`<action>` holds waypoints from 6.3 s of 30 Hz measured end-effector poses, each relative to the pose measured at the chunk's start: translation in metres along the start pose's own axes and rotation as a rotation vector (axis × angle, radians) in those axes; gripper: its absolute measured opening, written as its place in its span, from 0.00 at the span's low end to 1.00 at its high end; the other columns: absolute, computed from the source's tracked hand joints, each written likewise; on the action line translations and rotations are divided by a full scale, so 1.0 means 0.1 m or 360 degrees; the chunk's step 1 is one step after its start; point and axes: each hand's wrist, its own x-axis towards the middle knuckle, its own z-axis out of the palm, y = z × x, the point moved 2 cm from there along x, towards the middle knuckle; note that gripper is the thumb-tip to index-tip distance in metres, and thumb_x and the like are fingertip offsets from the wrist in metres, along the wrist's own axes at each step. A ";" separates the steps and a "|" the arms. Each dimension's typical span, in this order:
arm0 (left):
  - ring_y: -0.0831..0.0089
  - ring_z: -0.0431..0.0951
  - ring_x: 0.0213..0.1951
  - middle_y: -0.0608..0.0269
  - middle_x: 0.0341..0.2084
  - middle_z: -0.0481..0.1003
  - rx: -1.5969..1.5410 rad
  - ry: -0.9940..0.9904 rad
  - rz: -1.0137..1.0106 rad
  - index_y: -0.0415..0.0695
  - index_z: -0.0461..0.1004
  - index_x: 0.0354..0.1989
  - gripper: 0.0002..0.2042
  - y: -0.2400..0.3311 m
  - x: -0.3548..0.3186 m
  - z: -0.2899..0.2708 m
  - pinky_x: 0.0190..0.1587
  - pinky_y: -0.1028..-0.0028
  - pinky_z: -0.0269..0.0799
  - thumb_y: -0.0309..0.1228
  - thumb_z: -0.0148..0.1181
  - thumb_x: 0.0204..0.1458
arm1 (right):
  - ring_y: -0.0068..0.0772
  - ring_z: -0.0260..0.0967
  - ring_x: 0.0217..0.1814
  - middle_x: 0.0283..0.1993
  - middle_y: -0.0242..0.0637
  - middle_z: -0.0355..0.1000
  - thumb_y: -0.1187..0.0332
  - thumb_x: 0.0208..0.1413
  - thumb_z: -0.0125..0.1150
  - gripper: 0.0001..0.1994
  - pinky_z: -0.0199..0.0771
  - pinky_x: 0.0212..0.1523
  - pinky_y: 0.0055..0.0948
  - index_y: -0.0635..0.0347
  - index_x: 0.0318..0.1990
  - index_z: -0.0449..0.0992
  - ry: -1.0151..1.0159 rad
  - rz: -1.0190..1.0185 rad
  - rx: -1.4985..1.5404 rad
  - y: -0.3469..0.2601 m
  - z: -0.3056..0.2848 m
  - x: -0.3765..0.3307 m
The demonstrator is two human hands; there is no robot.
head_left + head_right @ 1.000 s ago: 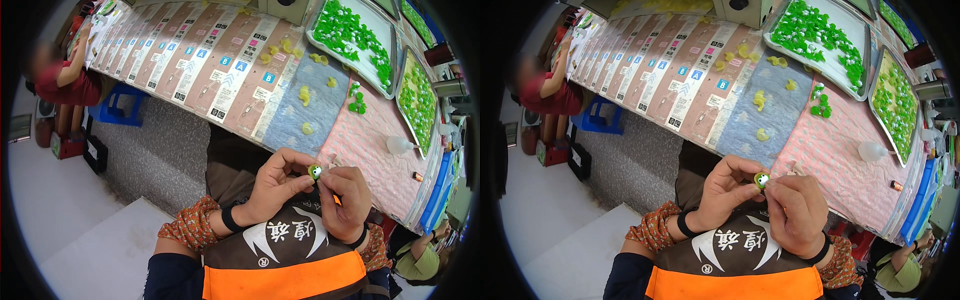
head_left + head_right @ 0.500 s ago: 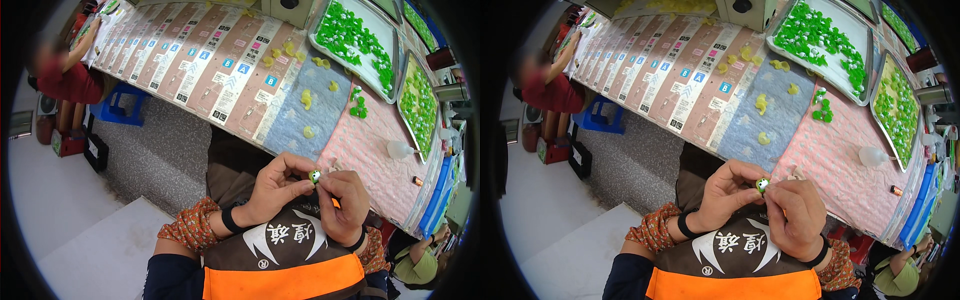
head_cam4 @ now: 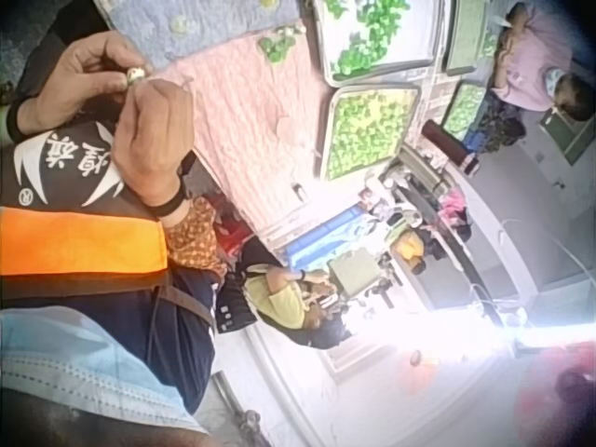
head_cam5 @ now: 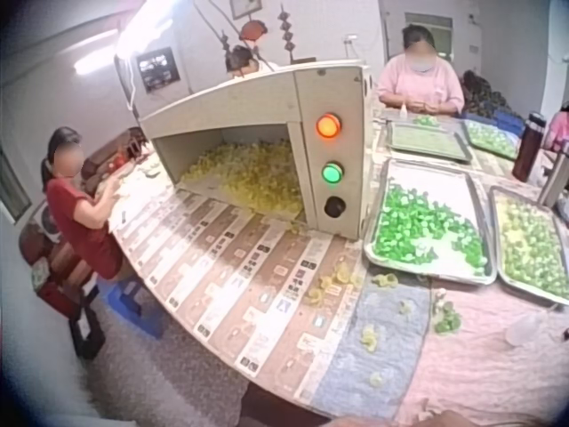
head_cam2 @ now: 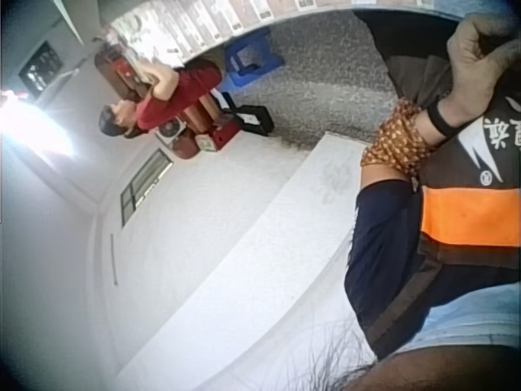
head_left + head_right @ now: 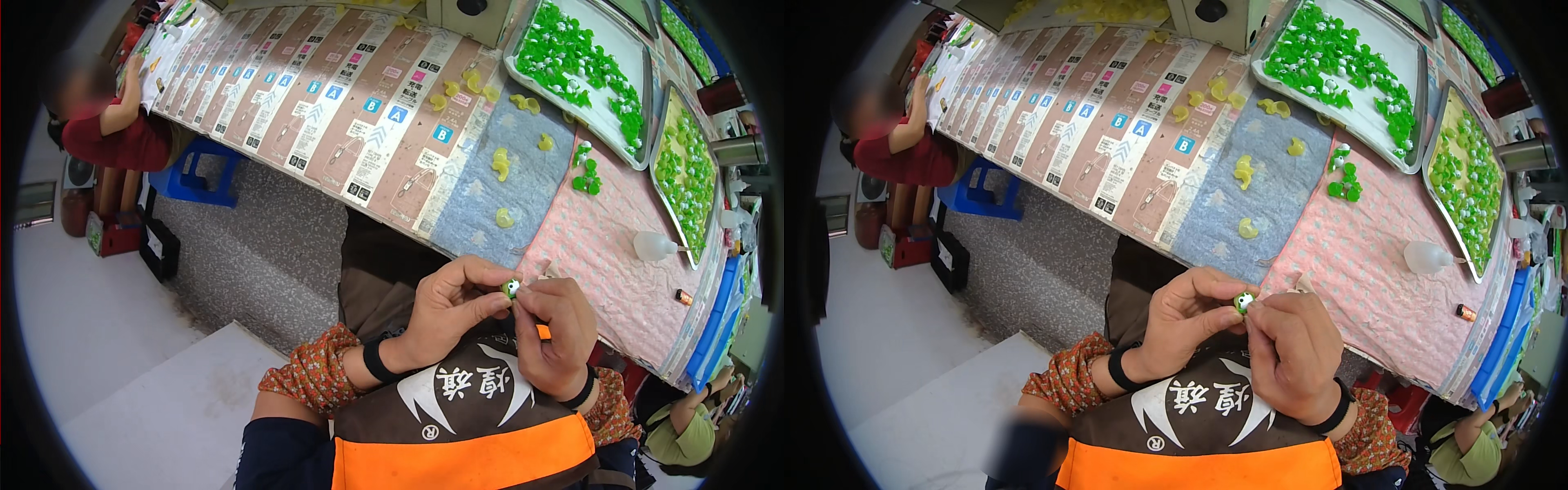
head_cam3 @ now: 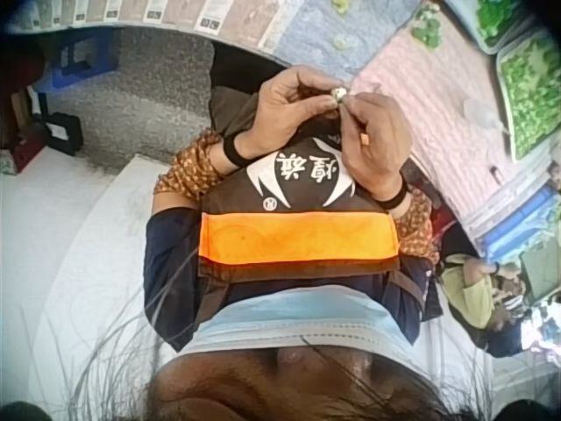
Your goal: Assembling small plastic toy figurines by gluing and pressing components together at a workstation.
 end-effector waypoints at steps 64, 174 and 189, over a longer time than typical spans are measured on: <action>0.81 0.79 0.37 0.62 0.36 0.77 0.0131 -0.0017 -0.0098 0.37 0.72 0.44 0.06 0.04 0.01 0.00 0.37 0.80 0.79 0.23 0.58 0.61 | 0.22 0.68 0.33 0.35 0.39 0.72 0.85 0.51 0.60 0.05 0.66 0.33 0.19 0.67 0.34 0.73 -0.0067 0.0581 0.0920 0.27 0.06 -0.14; 0.78 0.79 0.38 0.64 0.36 0.75 -0.0345 0.0109 -0.0569 0.45 0.64 0.43 0.07 0.05 0.01 -0.03 0.37 0.75 0.82 0.32 0.53 0.65 | 0.35 0.63 0.24 0.26 0.38 0.64 0.79 0.41 0.62 0.09 0.62 0.26 0.32 0.61 0.30 0.70 -0.0325 0.0520 0.0466 0.22 0.11 0.04; 0.78 0.79 0.38 0.64 0.35 0.74 -0.0439 0.0076 -0.0561 0.46 0.63 0.41 0.06 0.04 0.01 -0.04 0.37 0.74 0.83 0.32 0.54 0.64 | 0.23 0.57 0.23 0.25 0.30 0.63 0.78 0.40 0.62 0.07 0.56 0.24 0.24 0.58 0.29 0.73 -0.0339 0.0509 0.0469 0.22 0.10 0.01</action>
